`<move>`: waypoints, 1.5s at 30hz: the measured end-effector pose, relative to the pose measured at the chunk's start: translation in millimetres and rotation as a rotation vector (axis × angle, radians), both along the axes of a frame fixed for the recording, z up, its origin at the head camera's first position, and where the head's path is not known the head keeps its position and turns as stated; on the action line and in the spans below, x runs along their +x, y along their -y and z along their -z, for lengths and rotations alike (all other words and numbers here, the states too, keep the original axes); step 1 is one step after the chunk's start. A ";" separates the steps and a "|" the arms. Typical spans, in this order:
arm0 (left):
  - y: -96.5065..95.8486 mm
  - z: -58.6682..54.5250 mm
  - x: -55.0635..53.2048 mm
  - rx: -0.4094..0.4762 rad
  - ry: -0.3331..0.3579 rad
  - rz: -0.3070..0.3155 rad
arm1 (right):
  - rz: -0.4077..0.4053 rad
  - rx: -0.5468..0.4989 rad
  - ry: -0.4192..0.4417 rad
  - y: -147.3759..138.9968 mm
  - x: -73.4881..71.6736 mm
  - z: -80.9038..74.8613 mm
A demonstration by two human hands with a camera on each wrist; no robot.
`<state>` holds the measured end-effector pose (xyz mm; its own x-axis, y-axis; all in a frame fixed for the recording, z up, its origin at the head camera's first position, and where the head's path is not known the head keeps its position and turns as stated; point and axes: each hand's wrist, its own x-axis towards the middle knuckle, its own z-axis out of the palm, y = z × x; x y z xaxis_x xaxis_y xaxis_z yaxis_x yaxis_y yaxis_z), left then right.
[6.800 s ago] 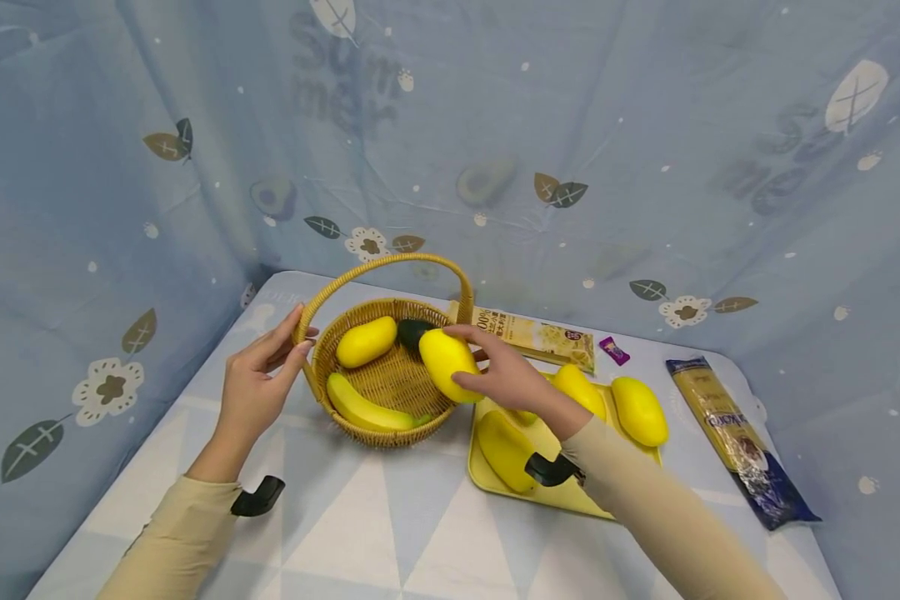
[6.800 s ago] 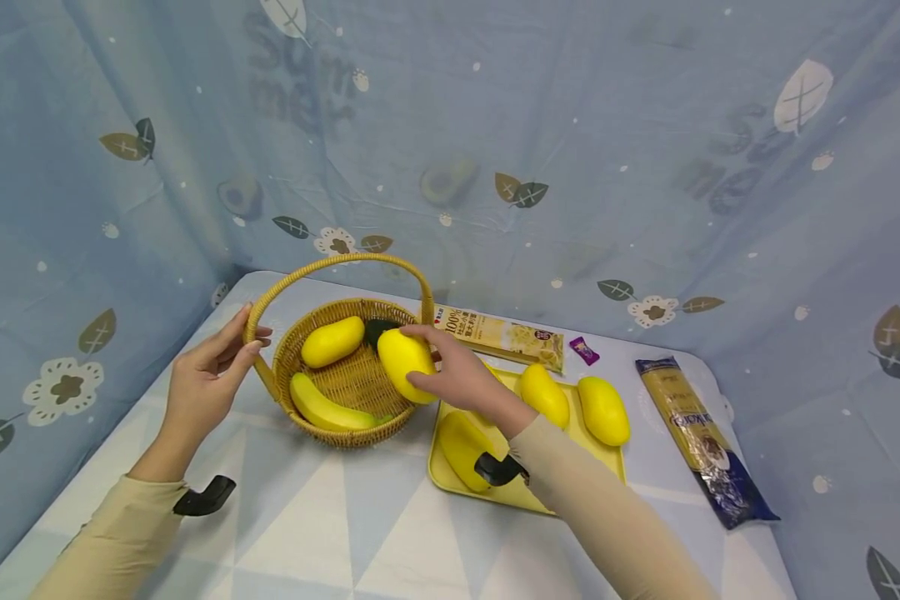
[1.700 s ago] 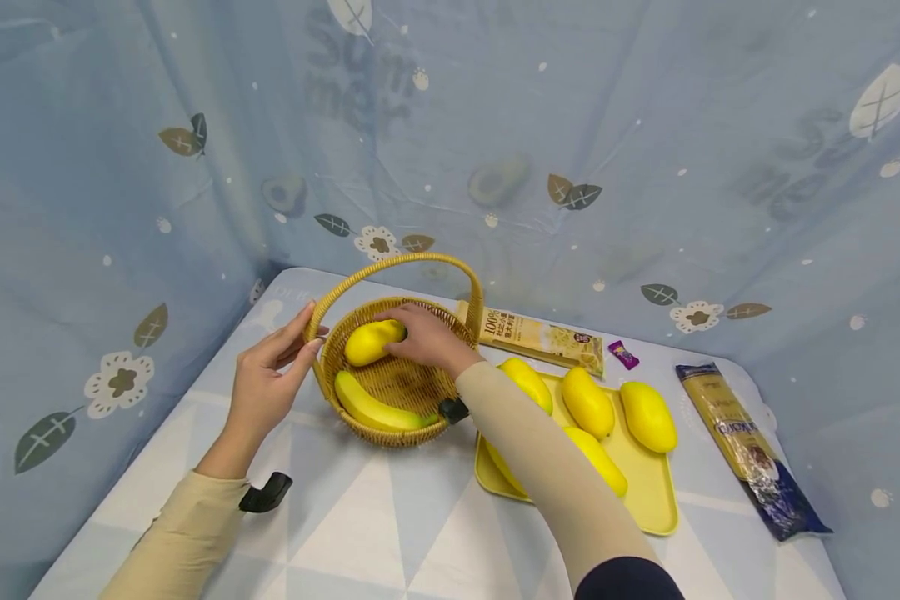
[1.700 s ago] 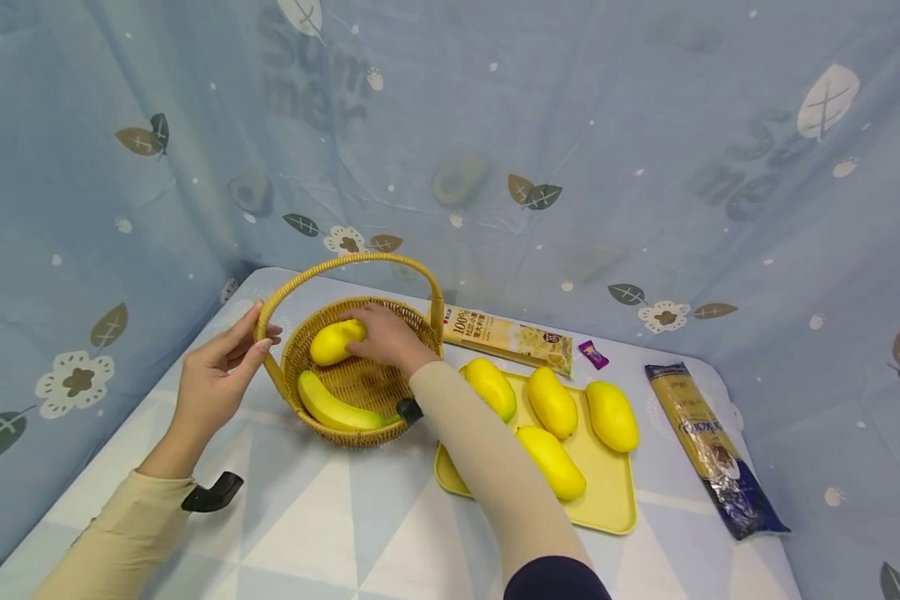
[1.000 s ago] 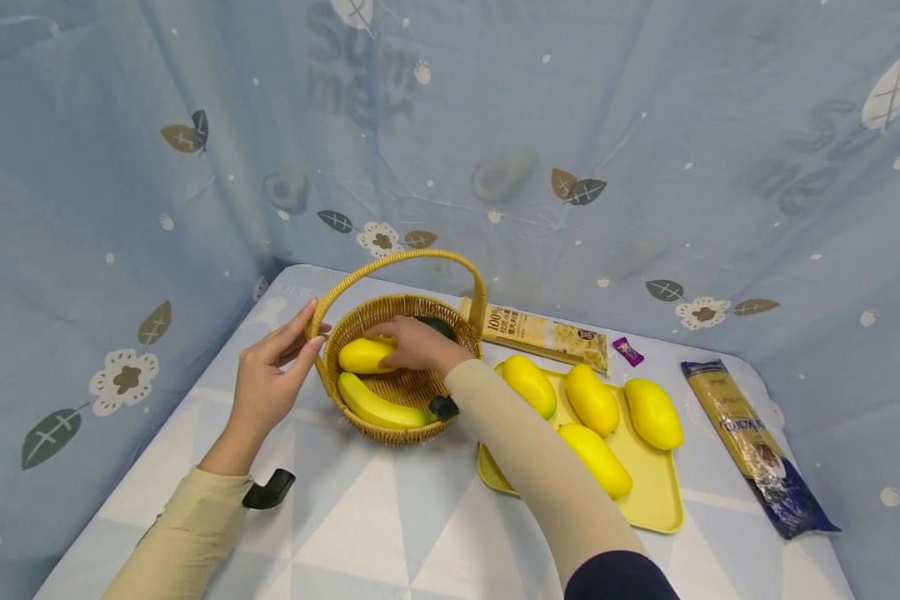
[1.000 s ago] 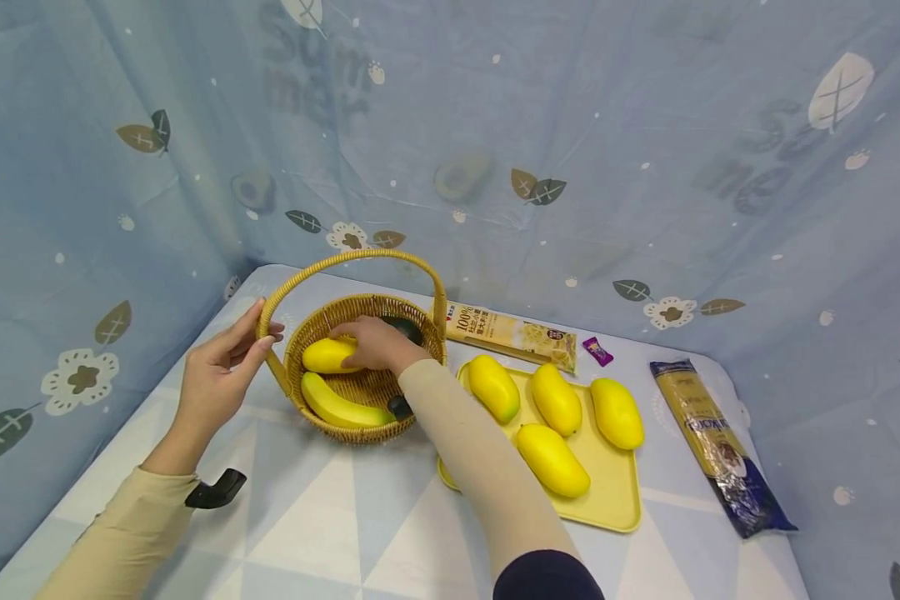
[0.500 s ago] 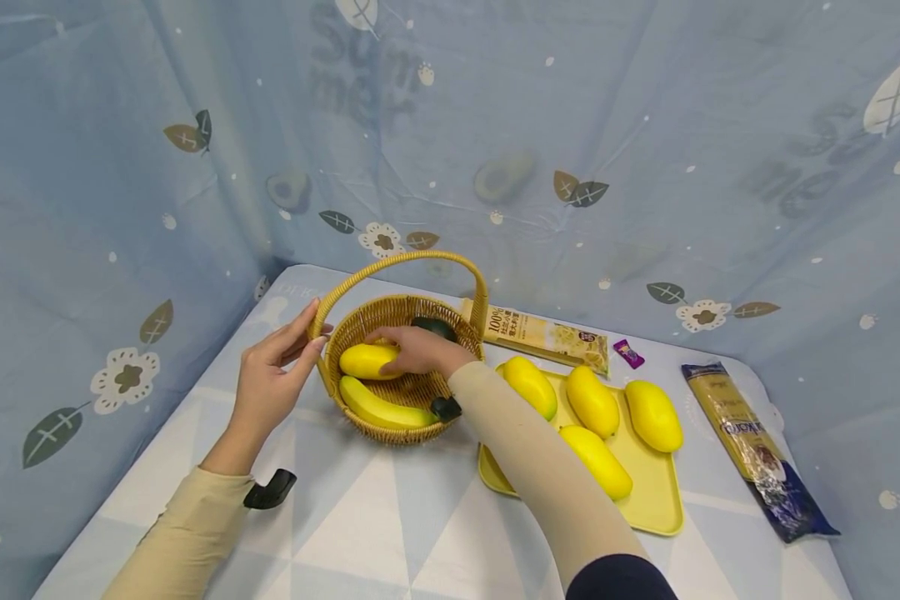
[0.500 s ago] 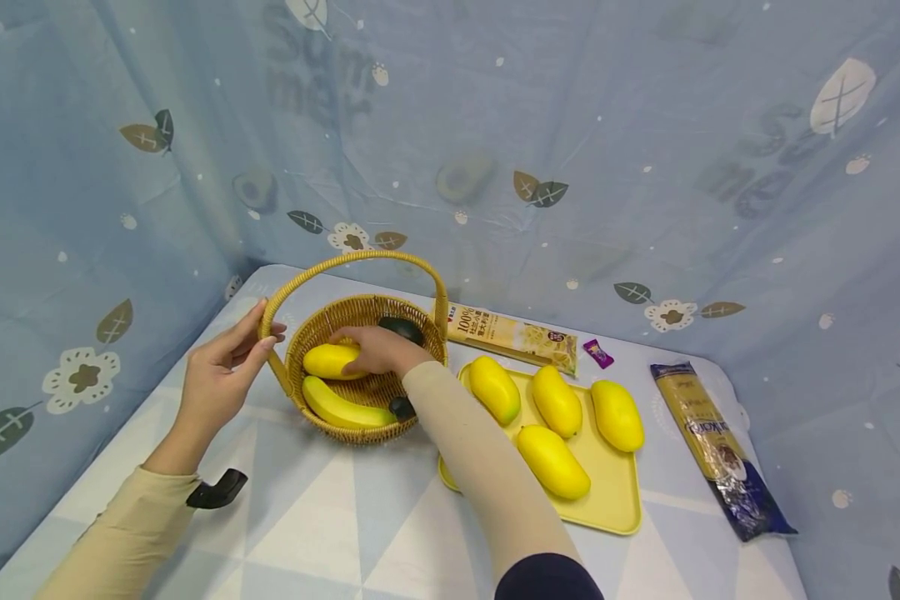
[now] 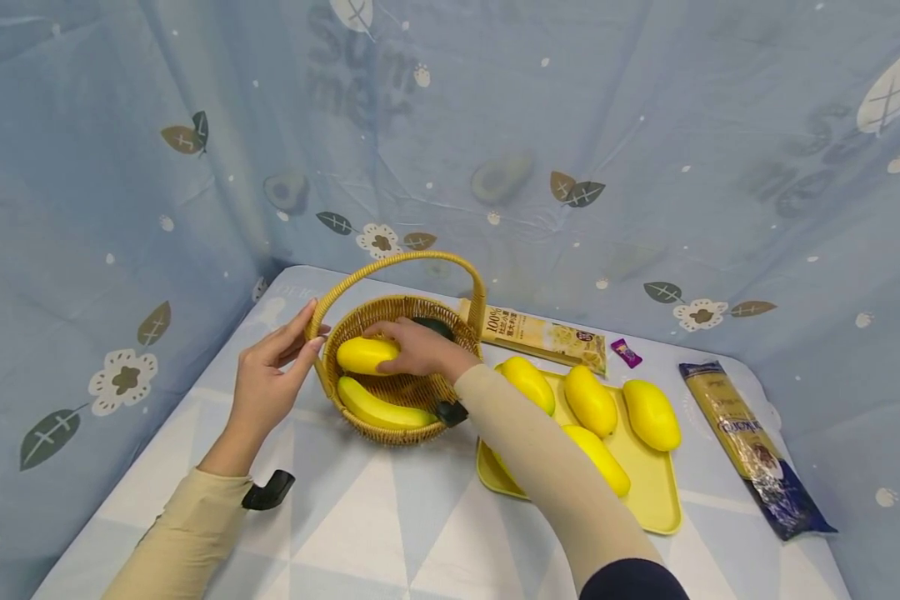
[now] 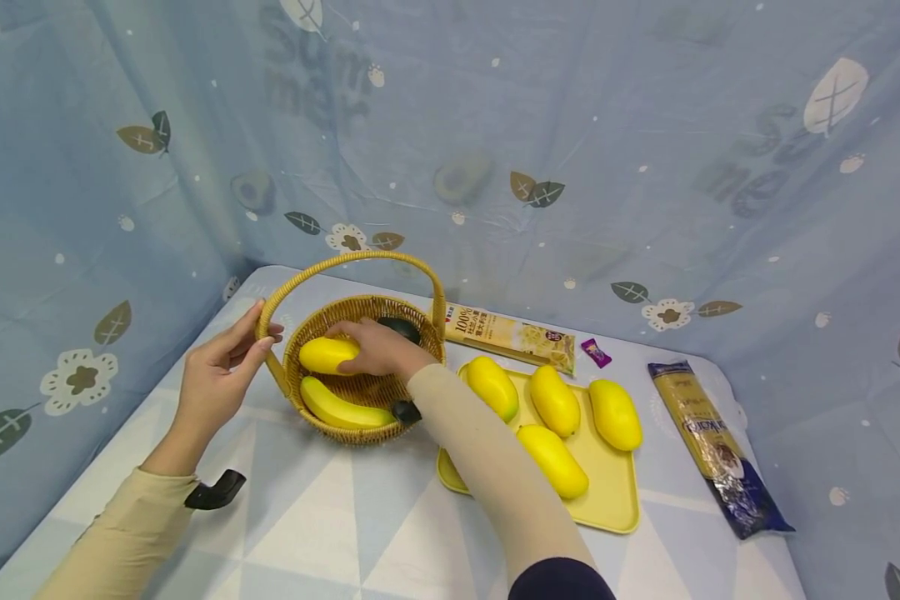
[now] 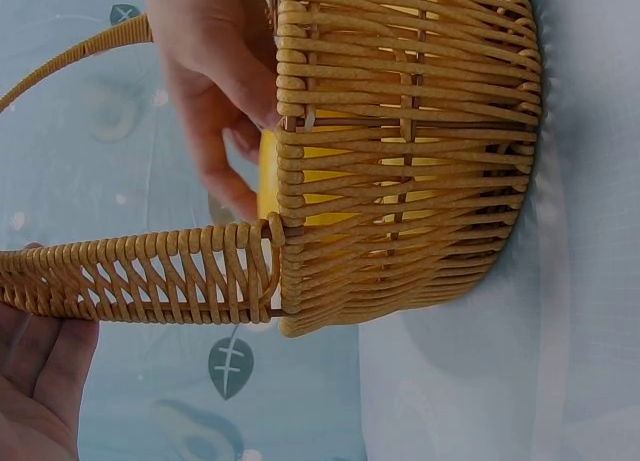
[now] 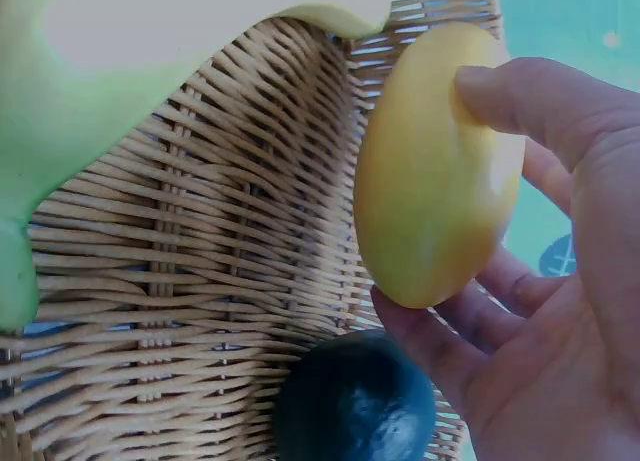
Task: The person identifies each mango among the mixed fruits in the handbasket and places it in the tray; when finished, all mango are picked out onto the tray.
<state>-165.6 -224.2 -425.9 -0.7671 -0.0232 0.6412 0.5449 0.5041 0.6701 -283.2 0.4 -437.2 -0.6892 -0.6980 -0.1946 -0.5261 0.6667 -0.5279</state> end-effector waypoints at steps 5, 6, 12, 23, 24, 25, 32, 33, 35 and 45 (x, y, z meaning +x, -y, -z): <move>-0.4 0.5 -0.3 -0.005 0.003 -0.004 | 0.008 -0.038 -0.020 -7.1 7.4 -6.2; -0.3 0.7 -0.5 -0.005 0.004 -0.005 | 0.009 -0.042 -0.027 -8.8 9.2 -7.5; 0.0 1.0 -0.6 -0.005 0.002 -0.007 | 0.036 -0.056 -0.088 -22.2 20.0 -12.1; -1.6 0.0 0.8 0.014 0.003 -0.003 | 0.132 -0.087 -0.104 -61.1 45.9 -27.2; -1.3 0.1 0.7 0.013 0.002 -0.003 | 0.138 -0.097 -0.109 -65.2 47.7 -28.4; -1.1 0.2 0.6 0.013 0.001 -0.002 | 0.143 -0.108 -0.118 -69.5 49.3 -29.7; -0.6 0.7 0.5 0.012 0.005 -0.004 | 0.220 -0.158 -0.125 -103.4 64.3 -40.3; -0.7 0.5 0.6 0.013 0.008 -0.007 | 0.231 -0.160 -0.127 -108.4 67.0 -41.2; -0.9 0.0 0.6 0.014 0.011 -0.010 | 0.254 -0.163 -0.135 -118.9 72.5 -42.1; -0.9 1.0 0.0 0.006 0.006 -0.009 | 0.389 -0.164 -0.143 -176.8 105.0 -36.2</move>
<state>-165.6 -223.4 -426.9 -0.7704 -0.0334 0.6367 0.5368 0.5048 0.6760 -178.2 177.1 -401.0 -0.9188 -0.3946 0.0133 -0.3277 0.7432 -0.5833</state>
